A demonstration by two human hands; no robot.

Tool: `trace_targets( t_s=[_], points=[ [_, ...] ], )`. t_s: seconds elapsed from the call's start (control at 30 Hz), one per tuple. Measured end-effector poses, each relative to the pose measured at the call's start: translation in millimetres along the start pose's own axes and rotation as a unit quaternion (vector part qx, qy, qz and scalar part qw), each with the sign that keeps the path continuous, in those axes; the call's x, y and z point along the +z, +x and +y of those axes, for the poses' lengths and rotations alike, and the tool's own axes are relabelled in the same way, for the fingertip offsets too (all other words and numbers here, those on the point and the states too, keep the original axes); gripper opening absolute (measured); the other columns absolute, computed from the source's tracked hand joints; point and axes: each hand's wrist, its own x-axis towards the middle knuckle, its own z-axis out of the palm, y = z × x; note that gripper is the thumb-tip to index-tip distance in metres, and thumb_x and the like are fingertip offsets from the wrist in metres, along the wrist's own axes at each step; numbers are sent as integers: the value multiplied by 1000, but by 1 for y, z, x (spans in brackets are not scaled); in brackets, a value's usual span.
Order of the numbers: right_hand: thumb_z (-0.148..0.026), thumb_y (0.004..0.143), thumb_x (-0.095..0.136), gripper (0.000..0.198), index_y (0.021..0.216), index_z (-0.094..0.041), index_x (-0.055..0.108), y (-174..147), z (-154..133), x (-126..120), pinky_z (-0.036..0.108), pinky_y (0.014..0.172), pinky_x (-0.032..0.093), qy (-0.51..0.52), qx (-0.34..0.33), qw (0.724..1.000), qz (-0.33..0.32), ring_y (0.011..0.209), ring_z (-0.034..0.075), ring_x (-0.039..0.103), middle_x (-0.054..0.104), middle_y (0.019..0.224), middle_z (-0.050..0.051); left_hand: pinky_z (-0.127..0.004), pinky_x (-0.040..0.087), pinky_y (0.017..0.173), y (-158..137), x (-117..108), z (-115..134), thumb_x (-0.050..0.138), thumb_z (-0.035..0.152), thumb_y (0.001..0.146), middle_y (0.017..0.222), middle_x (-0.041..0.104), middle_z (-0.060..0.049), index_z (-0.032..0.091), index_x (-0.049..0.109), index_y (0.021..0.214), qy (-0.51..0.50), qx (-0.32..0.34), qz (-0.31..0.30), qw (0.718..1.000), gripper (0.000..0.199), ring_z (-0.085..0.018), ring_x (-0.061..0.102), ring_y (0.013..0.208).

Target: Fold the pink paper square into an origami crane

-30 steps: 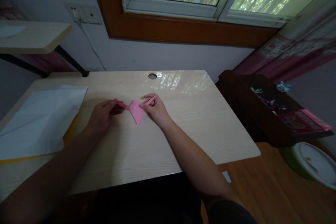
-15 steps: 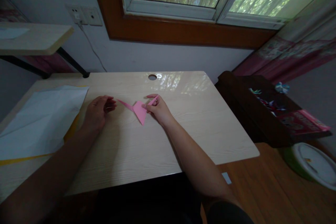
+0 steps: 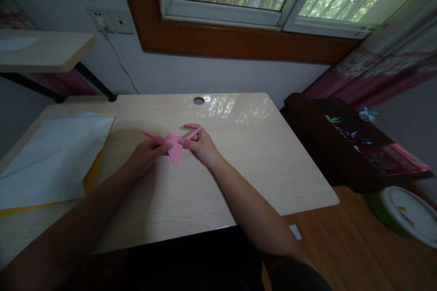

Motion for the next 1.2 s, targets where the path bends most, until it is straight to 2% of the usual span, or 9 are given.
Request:
trace_targets(
  t_s=[0.13,0.23,0.4,0.63,0.83,1.2],
  points=[
    [-24,67,90,61,120,-25,61,0,-1,-2,24,64,52,8,18,1000,-14,62,11,64,71,72,-6,-34,57,79,0,0,-1,78,50,77,86,79,-7,17,80,86,-34,-16,8,999,34,-24,73,81],
    [-25,68,90,59,120,-25,63,1,-2,-5,24,65,53,16,24,1000,-7,65,12,67,73,76,-5,-33,59,78,1,1,-2,81,48,74,86,80,-8,16,80,85,-86,-27,10,996,34,-22,73,78],
    [-26,68,90,54,117,-24,65,-1,-8,-7,25,68,55,31,23,999,11,72,14,71,78,82,0,-31,60,73,2,0,-1,84,46,70,84,80,-8,17,80,81,-117,-39,17,992,31,-20,72,74],
    [-30,71,88,51,116,-24,65,-1,-11,-7,32,75,59,34,15,999,24,77,18,74,79,86,3,-29,60,70,0,-1,3,84,44,71,82,79,-7,16,80,81,-86,-48,21,995,30,-19,72,72],
    [-29,68,89,56,118,-24,64,0,-15,-11,28,76,59,55,2,996,68,88,19,76,79,89,2,-31,59,72,0,-4,2,85,46,70,83,79,-8,16,80,81,-91,-48,11,995,33,-20,72,74],
    [-33,72,85,57,122,-24,60,2,-18,-14,30,73,58,47,-8,995,89,85,20,76,80,88,4,-35,61,74,-1,-3,7,87,47,66,83,79,-9,16,80,80,-105,-54,12,993,34,-22,73,74]
  ],
)
